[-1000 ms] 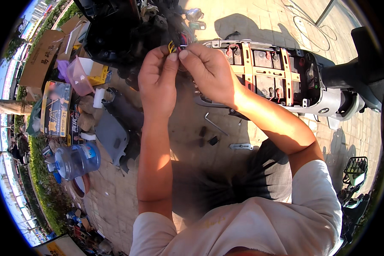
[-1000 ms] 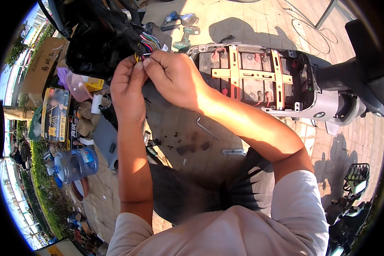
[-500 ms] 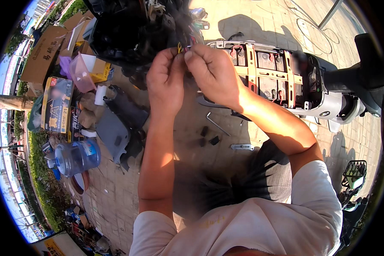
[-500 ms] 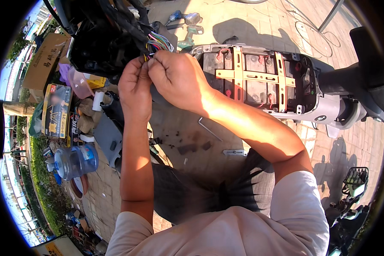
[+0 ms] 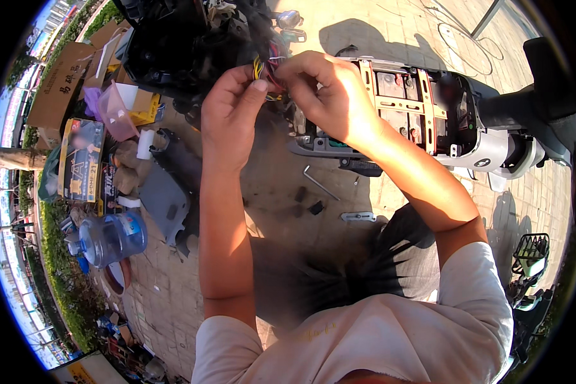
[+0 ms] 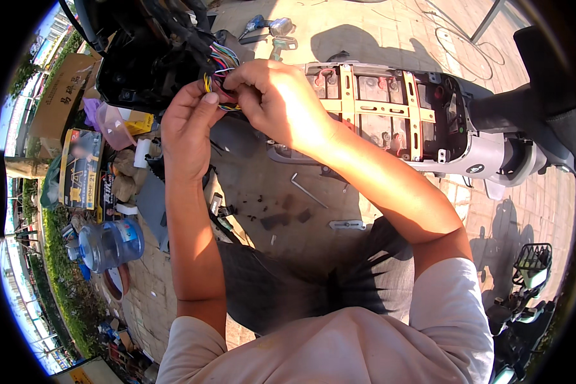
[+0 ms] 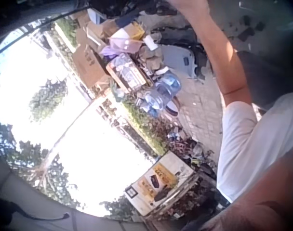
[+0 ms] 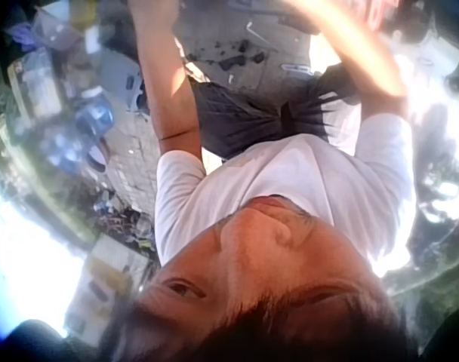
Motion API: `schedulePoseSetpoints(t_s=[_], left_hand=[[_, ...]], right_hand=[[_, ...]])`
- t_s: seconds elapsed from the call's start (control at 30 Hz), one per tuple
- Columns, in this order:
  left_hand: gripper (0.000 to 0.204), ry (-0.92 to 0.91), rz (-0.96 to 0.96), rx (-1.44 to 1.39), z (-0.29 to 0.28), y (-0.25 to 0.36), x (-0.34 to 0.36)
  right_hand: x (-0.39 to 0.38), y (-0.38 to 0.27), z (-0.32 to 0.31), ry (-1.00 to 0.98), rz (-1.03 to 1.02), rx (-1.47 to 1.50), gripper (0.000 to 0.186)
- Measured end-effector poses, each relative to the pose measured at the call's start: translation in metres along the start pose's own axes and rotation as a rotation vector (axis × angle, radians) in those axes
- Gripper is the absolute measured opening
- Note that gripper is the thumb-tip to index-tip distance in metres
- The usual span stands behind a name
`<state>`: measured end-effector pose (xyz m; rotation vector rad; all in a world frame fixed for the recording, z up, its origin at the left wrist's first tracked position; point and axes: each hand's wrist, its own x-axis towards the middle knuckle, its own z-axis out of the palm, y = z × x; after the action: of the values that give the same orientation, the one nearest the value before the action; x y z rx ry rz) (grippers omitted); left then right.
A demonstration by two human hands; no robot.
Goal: The person repairs electrical wiring on a scooter by stripping insulation from wires and twisting them together. They work on a bundle of multi-colored wires near the scooter's battery compartment, using their hands to manipulate the strands and secure the connections.
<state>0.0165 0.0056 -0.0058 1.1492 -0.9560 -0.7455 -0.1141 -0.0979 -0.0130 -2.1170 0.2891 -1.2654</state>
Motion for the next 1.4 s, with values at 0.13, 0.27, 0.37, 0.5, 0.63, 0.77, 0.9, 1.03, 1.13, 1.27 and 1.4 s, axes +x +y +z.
schedulePoseSetpoints(t_s=[0.13, 0.27, 0.37, 0.5, 0.63, 0.77, 0.9, 1.03, 1.13, 1.27, 1.4], left_hand=[[0.019, -0.015, 0.013, -0.026, -0.006, -0.006, -0.001], [0.018, -0.021, -0.015, -0.067, -0.006, -0.004, -0.001], [0.018, 0.02, -0.017, -0.071, -0.006, -0.004, -0.001], [0.018, 0.031, 0.055, -0.1, -0.003, -0.007, 0.0], [0.019, 0.049, 0.053, -0.07, -0.001, -0.006, -0.001], [0.021, 0.109, 0.049, 0.039, 0.001, -0.005, 0.0], [0.019, 0.218, 0.091, -0.008, 0.01, -0.006, 0.0], [0.019, 0.247, 0.101, 0.024, 0.014, -0.009, 0.0], [0.02, 0.241, 0.107, 0.035, 0.013, -0.012, 0.002], [0.02, 0.234, 0.108, 0.006, 0.015, -0.01, 0.003], [0.02, 0.228, 0.116, 0.013, 0.015, -0.01, 0.003]], right_hand=[[0.002, -0.01, 0.003, -0.014, 0.001, -0.026, 0.011], [0.003, -0.008, 0.003, 0.078, -0.141, -0.148, 0.01], [0.0, -0.019, 0.003, 0.018, -0.007, -0.107, 0.01], [-0.003, -0.026, 0.006, -0.055, 0.178, 0.015, 0.012], [-0.002, -0.028, 0.008, -0.101, 0.399, 0.218, 0.017], [-0.005, -0.007, 0.019, -0.07, 0.432, 0.437, 0.025], [-0.004, -0.002, 0.02, -0.094, 0.264, 0.275, 0.024], [-0.009, 0.007, 0.029, -0.003, 0.204, 0.243, 0.02], [-0.011, 0.011, 0.036, 0.063, 0.177, 0.274, 0.017], [-0.01, 0.012, 0.037, 0.065, 0.188, 0.306, 0.016], [-0.011, 0.013, 0.038, 0.072, 0.189, 0.33, 0.016]])
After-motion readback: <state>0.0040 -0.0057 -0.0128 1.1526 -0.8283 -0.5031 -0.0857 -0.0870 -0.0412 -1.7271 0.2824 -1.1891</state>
